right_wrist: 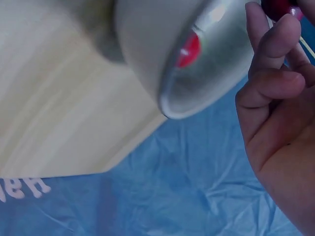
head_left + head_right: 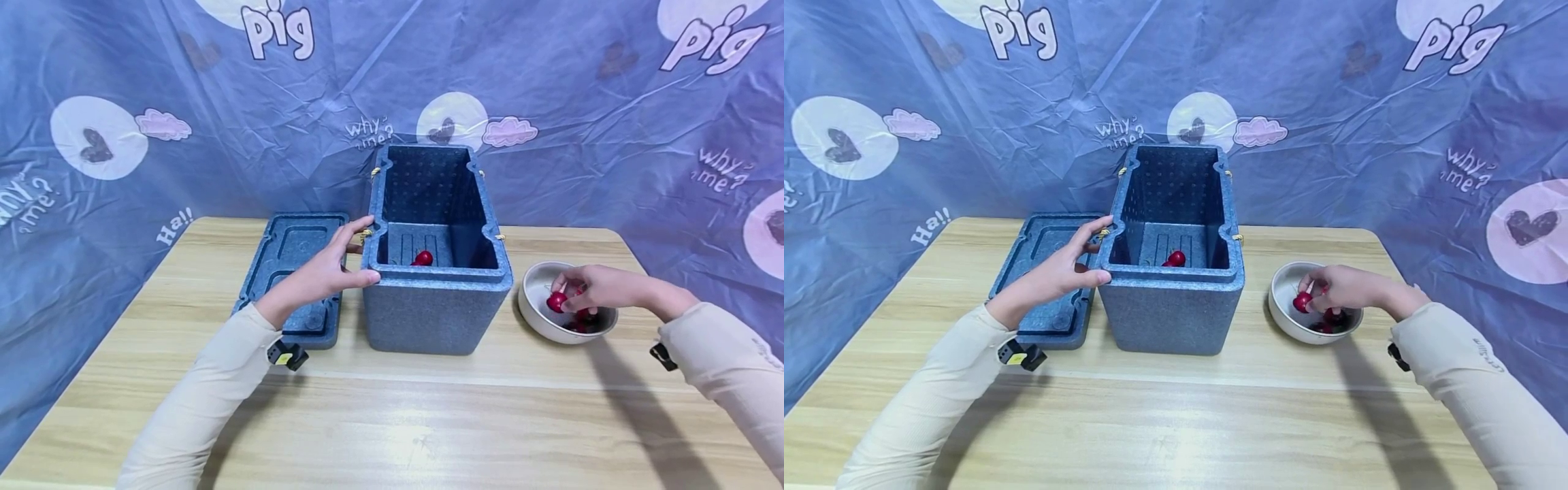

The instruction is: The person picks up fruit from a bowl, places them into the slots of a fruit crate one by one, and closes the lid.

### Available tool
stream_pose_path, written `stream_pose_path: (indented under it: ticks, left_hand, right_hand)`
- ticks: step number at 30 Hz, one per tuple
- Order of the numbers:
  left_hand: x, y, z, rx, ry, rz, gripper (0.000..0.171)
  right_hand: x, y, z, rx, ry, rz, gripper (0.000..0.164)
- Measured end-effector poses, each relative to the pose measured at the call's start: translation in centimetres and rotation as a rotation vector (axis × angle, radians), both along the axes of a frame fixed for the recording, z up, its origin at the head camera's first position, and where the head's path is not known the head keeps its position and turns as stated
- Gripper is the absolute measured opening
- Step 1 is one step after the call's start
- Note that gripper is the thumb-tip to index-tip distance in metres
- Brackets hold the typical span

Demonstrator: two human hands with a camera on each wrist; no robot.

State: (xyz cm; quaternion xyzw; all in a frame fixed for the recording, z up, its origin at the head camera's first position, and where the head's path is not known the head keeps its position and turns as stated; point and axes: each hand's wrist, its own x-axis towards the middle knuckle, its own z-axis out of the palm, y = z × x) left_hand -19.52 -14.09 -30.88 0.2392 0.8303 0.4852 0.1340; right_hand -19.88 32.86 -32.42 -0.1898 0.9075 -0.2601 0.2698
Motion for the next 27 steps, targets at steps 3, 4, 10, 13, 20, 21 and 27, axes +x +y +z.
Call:
stream_pose_path:
  ticks: [3, 4, 10, 13, 20, 21, 27]
  left_hand:
    - [0.0, 0.0, 0.0, -0.002, 0.001, 0.002, 0.096]
    - [-0.1, 0.0, 0.0, -0.002, 0.001, 0.001, 0.096]
    - [-0.1, 0.0, 0.0, 0.007, 0.001, 0.000, 0.097]
    - [0.0, 0.0, 0.0, 0.006, 0.003, -0.002, 0.099]
    - [0.1, -0.1, 0.1, 0.003, 0.012, -0.005, 0.101]
    - [0.1, 0.0, 0.1, 0.002, 0.014, -0.006, 0.100]
    - [0.0, 0.0, 0.1, 0.002, 0.015, -0.014, 0.102]
  right_hand:
    - [-0.4, -0.1, 1.2, -0.001, 0.009, -0.004, 0.030]
    - [-0.5, -0.2, 1.6, 0.001, 0.014, -0.003, 0.030]
    - [-1.3, -0.9, 4.6, 0.050, 0.096, -0.004, 0.032]
    - [-1.4, -1.4, 6.4, 0.094, 0.146, -0.015, 0.033]
    - [-1.8, -2.9, 9.8, 0.138, 0.252, -0.036, 0.035]
    - [-1.9, -3.1, 10.1, 0.140, 0.261, -0.035, 0.035]
    - [-2.1, -4.4, 11.6, 0.135, 0.291, -0.042, 0.035]
